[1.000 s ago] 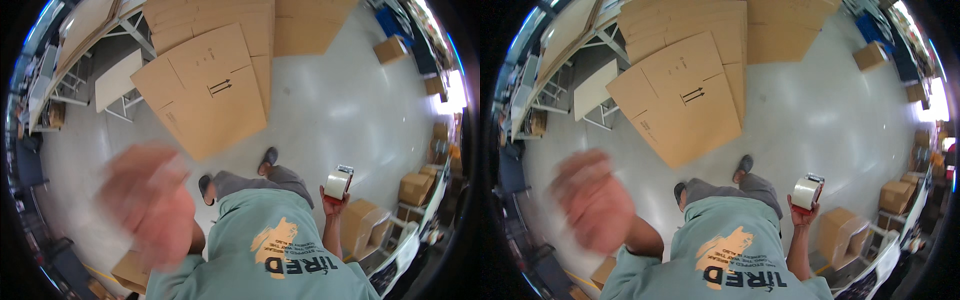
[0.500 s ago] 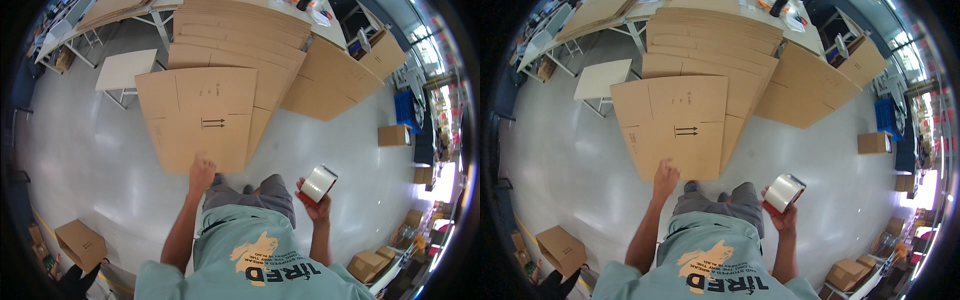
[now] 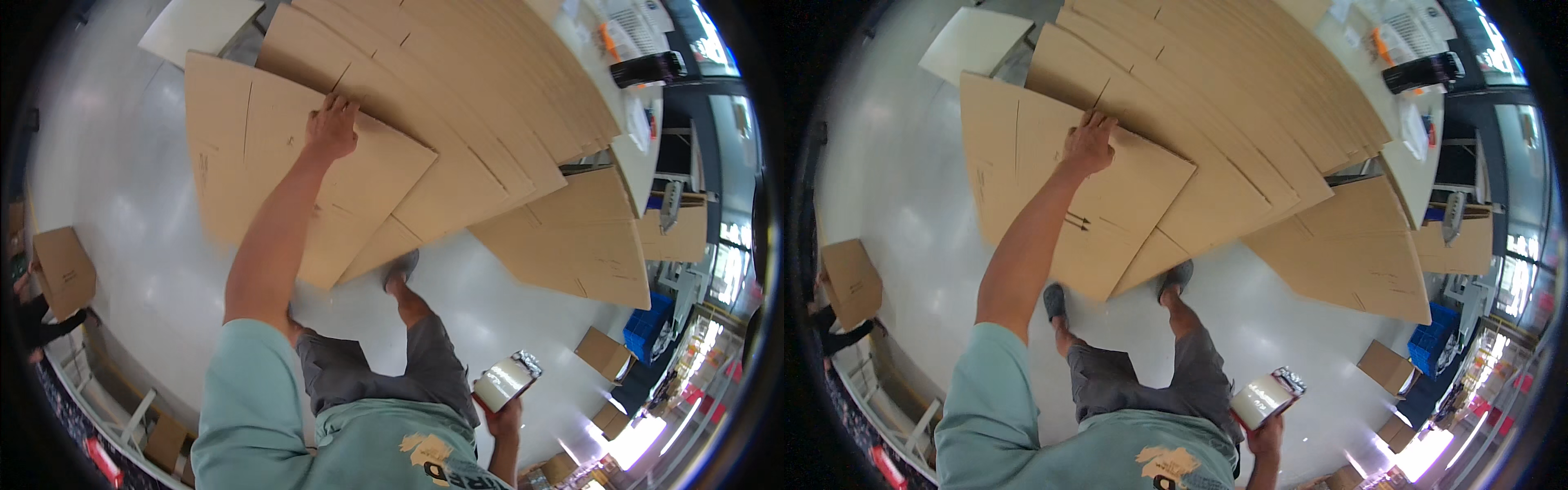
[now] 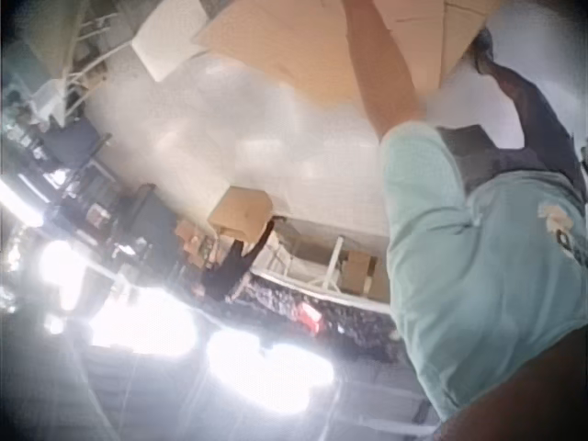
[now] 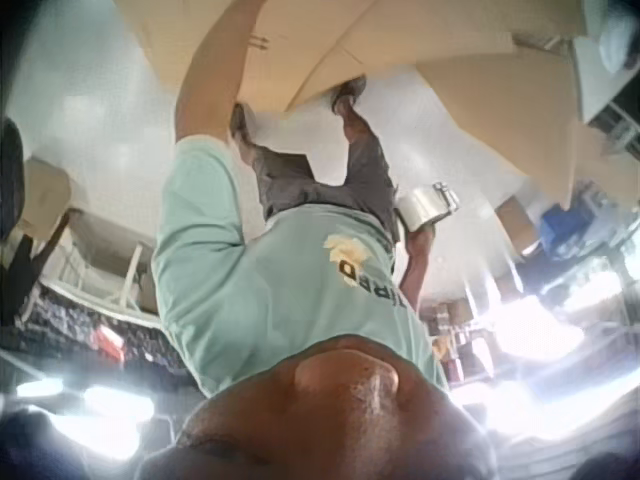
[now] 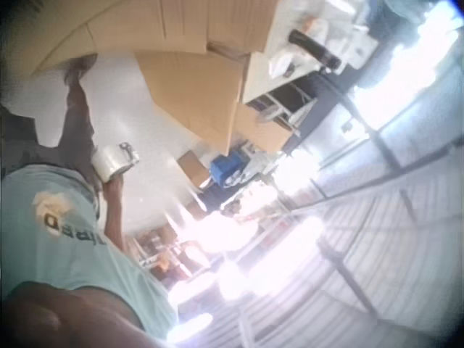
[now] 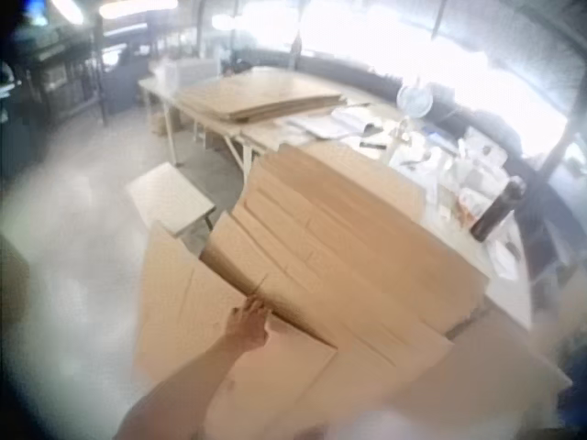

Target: The person picks up flat cardboard sheets, folds them into box shapes, and secures the seams with a tape gun. They then stack the finished boxes and continue the process with additional sheets.

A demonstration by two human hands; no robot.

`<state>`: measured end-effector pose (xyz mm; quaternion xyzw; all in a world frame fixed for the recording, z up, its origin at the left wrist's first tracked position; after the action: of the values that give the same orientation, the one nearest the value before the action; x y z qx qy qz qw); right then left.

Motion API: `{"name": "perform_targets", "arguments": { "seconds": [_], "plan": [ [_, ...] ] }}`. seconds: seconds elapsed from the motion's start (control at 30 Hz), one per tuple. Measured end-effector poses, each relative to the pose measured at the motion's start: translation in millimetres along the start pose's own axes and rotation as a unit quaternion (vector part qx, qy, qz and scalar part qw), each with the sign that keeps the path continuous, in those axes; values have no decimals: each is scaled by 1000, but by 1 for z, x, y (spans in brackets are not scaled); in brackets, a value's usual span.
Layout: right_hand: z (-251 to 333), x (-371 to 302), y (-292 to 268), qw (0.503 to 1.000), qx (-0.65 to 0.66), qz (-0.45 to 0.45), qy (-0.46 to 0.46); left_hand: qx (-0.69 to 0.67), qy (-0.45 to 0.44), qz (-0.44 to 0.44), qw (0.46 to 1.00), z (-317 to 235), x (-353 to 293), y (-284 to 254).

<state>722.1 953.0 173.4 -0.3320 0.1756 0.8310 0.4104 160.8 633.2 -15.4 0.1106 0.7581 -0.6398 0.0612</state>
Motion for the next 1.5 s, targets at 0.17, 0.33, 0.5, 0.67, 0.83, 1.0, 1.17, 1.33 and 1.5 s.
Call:
{"name": "perform_targets", "arguments": {
  "seconds": [0.17, 0.33, 0.5, 0.67, 0.83, 1.0, 1.17, 1.33, 1.5],
  "plan": [
    [53, 58, -17, 988, -143, -9, -62, -169, 92, -102, 976, 12, -124, -42],
    [49, 83, 36, 995, -76, 8, -59, -135, -30, -214, 967, 24, -257, -90],
    [27, 55, 92, 990, -97, 83, -53, -113, -144, -157, 971, 69, -357, -132],
    [9, 24, 129, 980, -169, 100, -26, -107, -250, -124, 954, 121, -432, -148],
    [-7, 12, 148, 968, -198, 152, -27, -82, -293, -118, 945, 159, -481, -145],
    [-26, 19, 179, 952, -278, 123, -26, -149, -319, -110, 929, 185, -515, -143],
    [6, 64, 244, 816, -537, 178, -118, -28, -357, -167, 919, 200, -535, -148],
    [42, 151, 327, 685, -548, 247, -413, -16, -436, -223, 872, 210, -539, -142],
    [78, 227, 370, 494, -703, 254, -444, -358, -614, -249, 658, 221, -552, -117]
  ]
}}
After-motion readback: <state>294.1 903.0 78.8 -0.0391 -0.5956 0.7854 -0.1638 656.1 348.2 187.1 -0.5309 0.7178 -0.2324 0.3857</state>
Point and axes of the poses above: each hand's wrist, its own x-axis towards the middle knuckle, its own y-axis out of the palm, z = x × y, the point moved 1 cm from there along x, towards the middle knuckle, and after that the axes turned 12 degrees about -y, right-handed, at the moved point
